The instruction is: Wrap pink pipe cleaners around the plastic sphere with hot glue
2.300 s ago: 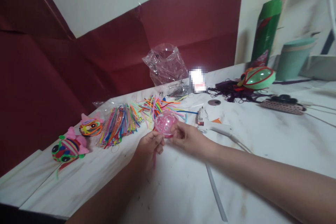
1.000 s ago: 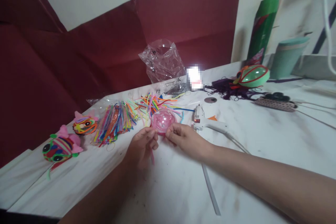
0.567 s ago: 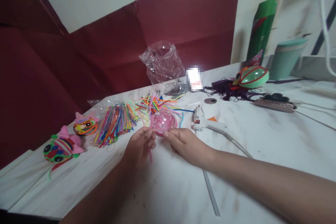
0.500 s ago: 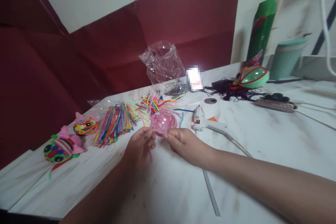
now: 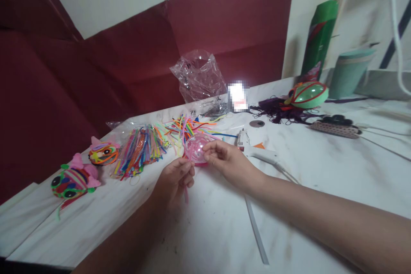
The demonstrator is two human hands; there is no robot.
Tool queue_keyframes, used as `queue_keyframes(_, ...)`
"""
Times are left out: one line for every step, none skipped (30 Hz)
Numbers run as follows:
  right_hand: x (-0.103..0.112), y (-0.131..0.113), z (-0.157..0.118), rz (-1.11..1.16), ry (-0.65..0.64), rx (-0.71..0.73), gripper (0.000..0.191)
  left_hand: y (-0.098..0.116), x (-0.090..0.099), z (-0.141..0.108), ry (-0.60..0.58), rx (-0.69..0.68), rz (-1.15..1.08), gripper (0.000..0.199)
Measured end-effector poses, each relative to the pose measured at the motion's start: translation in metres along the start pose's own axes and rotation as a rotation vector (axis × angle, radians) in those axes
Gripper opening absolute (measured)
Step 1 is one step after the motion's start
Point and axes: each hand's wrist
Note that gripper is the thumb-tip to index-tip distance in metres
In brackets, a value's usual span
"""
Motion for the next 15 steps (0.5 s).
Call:
queue_keyframes(-0.001, 0.001, 0.001, 0.058, 0.005, -0.022, 0.042, -0.001, -0.001, -0.001, -0.012, 0.020, 0.011, 0.031)
queue_keyframes(-0.002, 0.001, 0.000, 0.102, 0.008, -0.055, 0.044, -0.002, -0.002, -0.001, -0.020, 0.039, 0.024, 0.032)
queue_keyframes(-0.003, 0.002, 0.000, 0.136, 0.013, -0.094, 0.044, -0.003, -0.003, -0.002, -0.025, 0.051, 0.035, 0.033)
queue_keyframes(-0.004, 0.001, -0.001, 0.168, 0.025, -0.129, 0.044, -0.004, -0.005, -0.003, -0.028, 0.061, 0.044, 0.033)
queue_keyframes(-0.005, 0.001, -0.001, 0.202, 0.037, -0.156, 0.044, -0.004, -0.006, -0.004, -0.031, 0.067, 0.052, 0.034)
queue_keyframes(-0.006, 0.000, -0.002, 0.236, 0.046, -0.175, 0.044, -0.005, -0.008, -0.004, -0.032, 0.070, 0.056, 0.034)
queue_keyframes(-0.006, -0.001, -0.002, 0.268, 0.052, -0.186, 0.044, -0.006, -0.009, -0.005, -0.033, 0.071, 0.058, 0.034)
queue_keyframes(-0.007, -0.002, -0.002, 0.293, 0.056, -0.192, 0.043, -0.006, -0.010, -0.005, -0.036, 0.073, 0.060, 0.034)
queue_keyframes(-0.007, -0.002, -0.003, 0.310, 0.055, -0.193, 0.042, -0.007, -0.011, -0.006, -0.038, 0.077, 0.063, 0.034)
queue_keyframes(-0.007, -0.002, -0.003, 0.316, 0.055, -0.186, 0.041, -0.007, -0.012, -0.006, -0.038, 0.085, 0.070, 0.034)
queue_keyframes(-0.007, -0.002, -0.003, 0.309, 0.052, -0.172, 0.040, -0.006, -0.012, -0.006, -0.034, 0.092, 0.081, 0.034)
queue_keyframes(-0.007, -0.001, -0.003, 0.290, 0.050, -0.151, 0.038, -0.006, -0.012, -0.006, -0.032, 0.102, 0.099, 0.033)
queue_keyframes(-0.007, 0.001, -0.003, 0.261, 0.048, -0.126, 0.037, -0.005, -0.012, -0.006, -0.028, 0.108, 0.123, 0.032)
queue_keyframes(-0.006, 0.002, -0.003, 0.226, 0.047, -0.100, 0.036, -0.005, -0.011, -0.007, -0.025, 0.109, 0.151, 0.031)
queue_keyframes(-0.006, 0.004, -0.003, 0.190, 0.043, -0.076, 0.035, -0.004, -0.011, -0.007, -0.022, 0.099, 0.180, 0.029)
Point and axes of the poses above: each hand's wrist, its own z-axis towards the middle knuckle, its own x-axis out of the back of the hand, y = z × x, and after that the axes turned 15 degrees about -z, right-handed
